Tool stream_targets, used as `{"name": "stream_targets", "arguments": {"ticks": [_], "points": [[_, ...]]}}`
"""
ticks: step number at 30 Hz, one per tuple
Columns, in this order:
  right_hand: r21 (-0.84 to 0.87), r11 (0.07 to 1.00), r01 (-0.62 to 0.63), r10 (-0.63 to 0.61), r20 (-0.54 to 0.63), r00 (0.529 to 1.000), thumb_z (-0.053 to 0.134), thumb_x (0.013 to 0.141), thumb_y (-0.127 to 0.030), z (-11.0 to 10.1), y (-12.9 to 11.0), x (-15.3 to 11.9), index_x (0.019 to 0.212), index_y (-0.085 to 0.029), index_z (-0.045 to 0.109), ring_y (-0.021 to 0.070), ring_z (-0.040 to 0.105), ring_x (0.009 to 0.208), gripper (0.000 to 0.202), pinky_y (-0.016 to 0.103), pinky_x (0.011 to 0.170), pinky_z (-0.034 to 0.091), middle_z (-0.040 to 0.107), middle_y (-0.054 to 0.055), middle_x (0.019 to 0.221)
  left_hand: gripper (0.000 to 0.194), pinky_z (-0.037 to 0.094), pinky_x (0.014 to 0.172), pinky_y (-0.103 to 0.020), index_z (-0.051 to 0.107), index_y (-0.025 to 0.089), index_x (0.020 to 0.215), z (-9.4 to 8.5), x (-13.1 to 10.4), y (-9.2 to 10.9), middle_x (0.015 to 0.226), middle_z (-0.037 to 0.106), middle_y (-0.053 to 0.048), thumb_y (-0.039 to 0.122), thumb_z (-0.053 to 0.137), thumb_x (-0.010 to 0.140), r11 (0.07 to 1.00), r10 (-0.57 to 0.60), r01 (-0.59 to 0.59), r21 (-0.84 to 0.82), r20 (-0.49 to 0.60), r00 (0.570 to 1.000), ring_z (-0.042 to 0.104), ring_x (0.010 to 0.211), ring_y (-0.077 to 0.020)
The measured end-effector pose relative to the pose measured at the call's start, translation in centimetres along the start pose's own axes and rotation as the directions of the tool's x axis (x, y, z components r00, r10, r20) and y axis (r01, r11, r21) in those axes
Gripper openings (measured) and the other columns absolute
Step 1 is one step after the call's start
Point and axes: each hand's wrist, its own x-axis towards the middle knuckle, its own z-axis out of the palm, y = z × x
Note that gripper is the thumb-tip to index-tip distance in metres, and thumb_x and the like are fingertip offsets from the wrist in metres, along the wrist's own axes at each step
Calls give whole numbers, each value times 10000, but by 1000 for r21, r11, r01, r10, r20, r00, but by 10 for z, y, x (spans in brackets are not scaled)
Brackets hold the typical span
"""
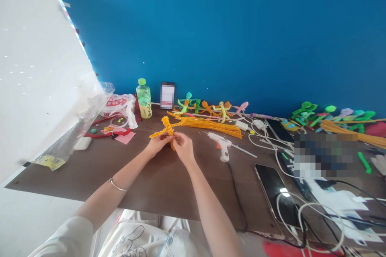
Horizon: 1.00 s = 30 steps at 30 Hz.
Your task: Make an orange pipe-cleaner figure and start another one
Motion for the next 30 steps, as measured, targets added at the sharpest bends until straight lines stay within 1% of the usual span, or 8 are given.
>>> {"name": "stream_targets", "arguments": {"ticks": [5,10,15,19,22,25,27,30], "points": [[-3,999,-35,35,13,999,664,601,-297,-2,-3,2,827,-176,633,184,620,745,259,337,714,510,669,59,829,320,453,795,-305,665,166,888,0,-1,3,828,639,-45,320,702,609,998,-32,36,-51,65,997,586,812,-161],[-22,999,-50,51,56,997,636,632,-315,-4,-3,2,856,-177,612,177,607,737,264,320,656,515,653,59,854,364,455,626,-245,644,157,915,1,-2,11,716,554,-14,305,721,592,950,-165,203,-236,171,971,544,628,-89],[-143,988,50,-45,39,998,578,685,-283,-5,-4,0,895,-184,604,179,599,779,234,317,695,498,640,59,867,347,226,397,-154,636,141,887,2,-2,18,573,395,44,290,729,587,906,-164,241,-347,238,957,339,450,-8],[-244,957,155,-142,71,987,560,715,-301,-7,-7,-1,862,-199,621,178,596,781,189,336,759,470,648,52,877,377,122,379,-175,637,108,875,2,-3,20,508,263,75,387,690,627,943,-114,155,-294,152,982,213,401,4],[-276,949,153,-143,58,988,577,710,-323,-11,-10,1,822,-200,629,171,585,715,175,317,696,471,652,47,837,420,109,379,-185,637,101,874,1,-3,20,483,223,84,434,677,622,962,-99,118,-248,86,991,203,388,-3],[-297,947,119,-155,-100,983,557,727,-353,-15,-13,2,813,-189,623,169,571,671,197,308,647,463,646,49,789,432,126,376,-183,638,115,890,-1,-2,20,478,271,78,446,674,615,968,-78,89,-235,54,995,209,381,-4],[-351,926,142,-223,-203,953,527,750,-357,-15,-16,1,792,-188,613,167,560,663,194,314,659,458,634,47,760,405,178,377,-180,647,119,862,0,-2,19,478,318,68,442,669,619,980,-49,49,-192,3,999,241,383,-9],[-391,889,238,-316,-150,937,513,767,-344,-10,-21,-5,776,-201,600,166,557,684,167,314,685,460,616,42,751,344,346,462,-198,665,135,868,5,-5,14,566,463,15,402,651,652,995,97,-101,-23,-116,988,415,479,-58]]}}
